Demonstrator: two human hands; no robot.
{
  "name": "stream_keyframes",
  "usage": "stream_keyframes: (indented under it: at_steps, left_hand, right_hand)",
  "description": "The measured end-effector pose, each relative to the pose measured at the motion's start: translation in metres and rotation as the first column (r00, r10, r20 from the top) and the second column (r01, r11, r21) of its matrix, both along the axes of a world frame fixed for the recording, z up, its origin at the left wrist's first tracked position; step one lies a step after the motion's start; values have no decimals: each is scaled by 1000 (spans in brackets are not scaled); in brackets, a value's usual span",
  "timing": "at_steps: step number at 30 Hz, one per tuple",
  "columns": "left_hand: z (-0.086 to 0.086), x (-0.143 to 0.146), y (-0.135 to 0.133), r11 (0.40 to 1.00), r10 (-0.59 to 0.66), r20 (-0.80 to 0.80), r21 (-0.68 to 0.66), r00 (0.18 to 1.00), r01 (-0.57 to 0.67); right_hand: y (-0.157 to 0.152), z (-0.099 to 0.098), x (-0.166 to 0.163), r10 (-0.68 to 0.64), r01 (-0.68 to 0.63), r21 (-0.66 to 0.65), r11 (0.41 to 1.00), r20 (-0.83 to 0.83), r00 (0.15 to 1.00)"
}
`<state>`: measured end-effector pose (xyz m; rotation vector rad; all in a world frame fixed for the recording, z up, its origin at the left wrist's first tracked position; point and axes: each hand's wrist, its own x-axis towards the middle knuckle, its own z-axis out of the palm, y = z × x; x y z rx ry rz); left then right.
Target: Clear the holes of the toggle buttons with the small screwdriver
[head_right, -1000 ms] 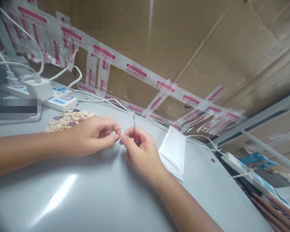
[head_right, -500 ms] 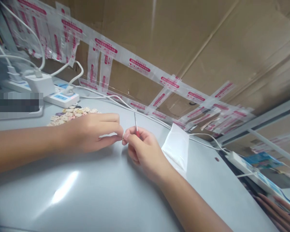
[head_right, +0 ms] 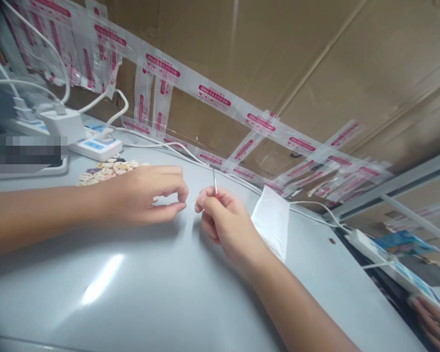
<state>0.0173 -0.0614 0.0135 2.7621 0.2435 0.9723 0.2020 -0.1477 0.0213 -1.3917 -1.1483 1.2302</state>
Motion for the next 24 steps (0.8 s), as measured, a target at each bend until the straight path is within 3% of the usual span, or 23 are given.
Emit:
stream_keyframes:
  at_steps: [9, 16, 24]
  left_hand:
    - [4, 0, 2, 976, 73, -56, -200, 996, -83]
    - [8, -1, 3, 903, 82, -131, -410, 988, -129]
    - [11, -2, 2, 887, 63, -162, -442, 985, -130]
  right_hand:
    - [-2, -2, -4, 57, -59, 23, 998, 77, 995]
    - [-3, -1, -6, 45, -48, 39, 998, 68, 997]
    - [-3, -3, -5, 44, -55, 70, 996, 143, 989]
